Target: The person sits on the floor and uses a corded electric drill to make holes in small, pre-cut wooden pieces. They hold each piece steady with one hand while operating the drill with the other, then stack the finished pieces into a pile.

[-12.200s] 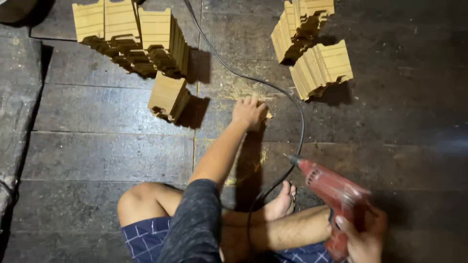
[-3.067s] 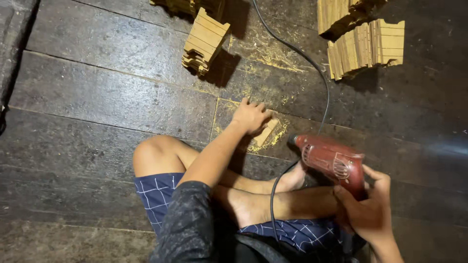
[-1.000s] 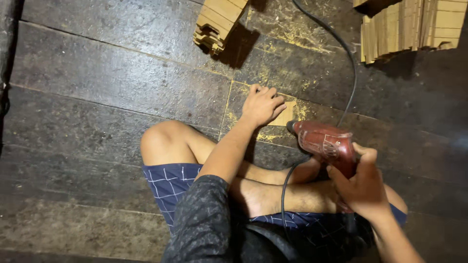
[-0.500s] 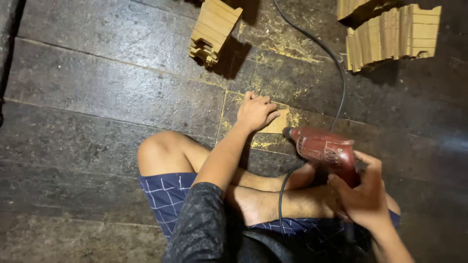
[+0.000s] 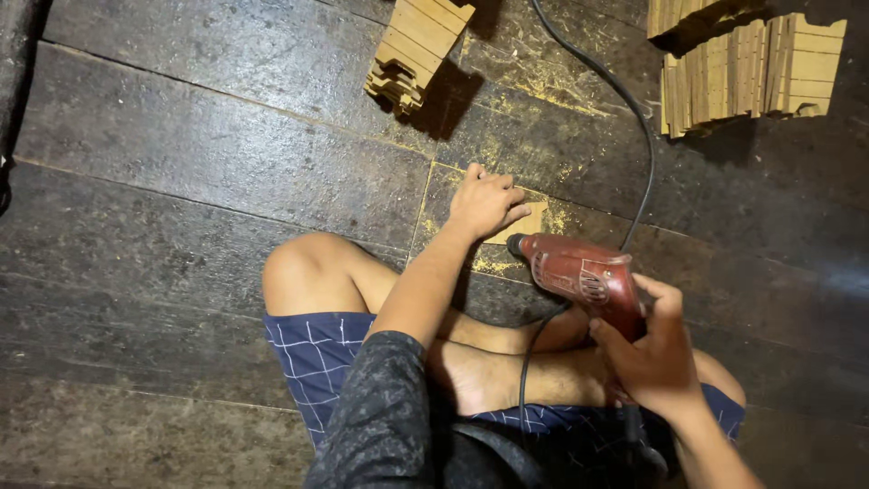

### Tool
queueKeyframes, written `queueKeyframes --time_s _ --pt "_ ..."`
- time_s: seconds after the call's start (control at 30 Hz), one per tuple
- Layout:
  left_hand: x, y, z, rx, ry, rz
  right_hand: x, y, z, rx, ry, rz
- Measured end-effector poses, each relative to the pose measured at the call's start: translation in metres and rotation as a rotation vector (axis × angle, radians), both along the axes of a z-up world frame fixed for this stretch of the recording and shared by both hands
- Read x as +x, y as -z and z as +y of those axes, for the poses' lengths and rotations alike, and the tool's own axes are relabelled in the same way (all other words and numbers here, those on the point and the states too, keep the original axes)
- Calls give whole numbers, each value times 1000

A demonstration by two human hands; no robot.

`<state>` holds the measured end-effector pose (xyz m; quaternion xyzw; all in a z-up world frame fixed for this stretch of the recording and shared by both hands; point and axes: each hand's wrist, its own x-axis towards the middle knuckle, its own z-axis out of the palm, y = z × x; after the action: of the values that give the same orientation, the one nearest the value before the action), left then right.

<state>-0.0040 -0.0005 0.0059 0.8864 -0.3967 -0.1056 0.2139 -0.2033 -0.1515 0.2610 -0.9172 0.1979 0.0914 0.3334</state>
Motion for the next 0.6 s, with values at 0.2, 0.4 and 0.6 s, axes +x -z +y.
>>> queueKeyframes --time_s 0.2,0.4,0.6 --pt "0 -5 2 11 3 17 7 -9 15 37 95 80" --pt "0 -4 2 -20 3 23 15 -19 21 -26 112 200" --pt "-2 4 1 -66 -17 -35 4 -7 9 -77 37 115"
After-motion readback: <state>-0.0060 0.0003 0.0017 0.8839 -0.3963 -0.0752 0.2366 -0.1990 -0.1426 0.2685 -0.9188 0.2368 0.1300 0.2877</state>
